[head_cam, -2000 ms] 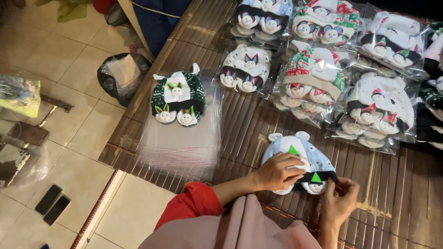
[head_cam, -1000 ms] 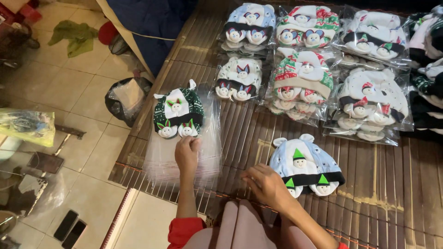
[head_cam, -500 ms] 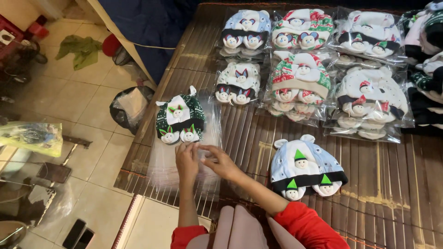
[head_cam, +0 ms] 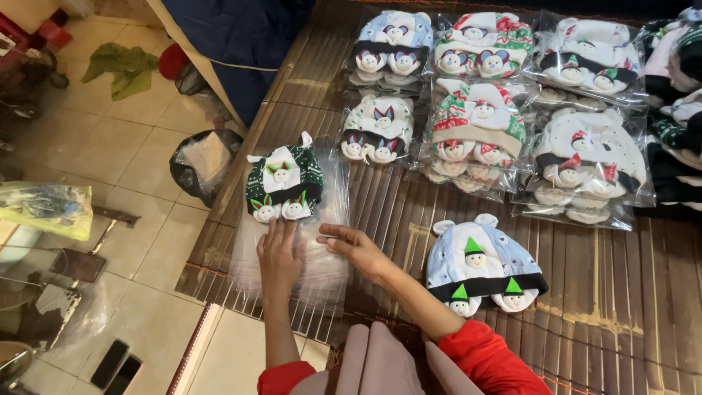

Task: Packaging sets of baby hats and booties into individual plastic bags

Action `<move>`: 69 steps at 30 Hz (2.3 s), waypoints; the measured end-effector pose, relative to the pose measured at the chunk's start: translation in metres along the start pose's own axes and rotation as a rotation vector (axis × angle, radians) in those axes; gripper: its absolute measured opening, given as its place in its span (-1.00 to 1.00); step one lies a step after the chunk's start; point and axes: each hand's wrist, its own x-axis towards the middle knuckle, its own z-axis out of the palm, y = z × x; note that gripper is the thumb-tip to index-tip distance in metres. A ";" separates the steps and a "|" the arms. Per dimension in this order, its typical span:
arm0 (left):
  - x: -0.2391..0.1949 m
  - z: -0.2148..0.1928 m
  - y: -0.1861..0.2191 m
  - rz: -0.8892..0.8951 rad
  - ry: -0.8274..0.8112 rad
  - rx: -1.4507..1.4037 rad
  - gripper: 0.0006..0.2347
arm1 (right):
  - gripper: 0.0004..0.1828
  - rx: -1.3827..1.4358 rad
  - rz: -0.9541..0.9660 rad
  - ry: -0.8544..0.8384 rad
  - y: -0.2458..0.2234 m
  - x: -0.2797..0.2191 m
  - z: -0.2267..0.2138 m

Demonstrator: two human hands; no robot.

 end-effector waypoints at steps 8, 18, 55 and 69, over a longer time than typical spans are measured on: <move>0.008 0.003 -0.012 -0.088 -0.096 0.085 -0.51 | -0.55 -0.075 0.005 -0.027 -0.005 -0.009 -0.020; 0.019 -0.033 0.005 -0.123 -0.453 0.003 0.06 | -0.64 -0.218 -0.020 0.098 -0.041 -0.048 -0.064; -0.012 0.022 0.177 0.388 -0.522 -0.270 -0.33 | -0.32 -1.167 0.274 0.969 -0.056 -0.250 -0.269; -0.018 0.034 0.208 0.503 -0.451 -0.264 -0.33 | -0.22 -1.886 -0.087 0.927 -0.060 -0.225 -0.140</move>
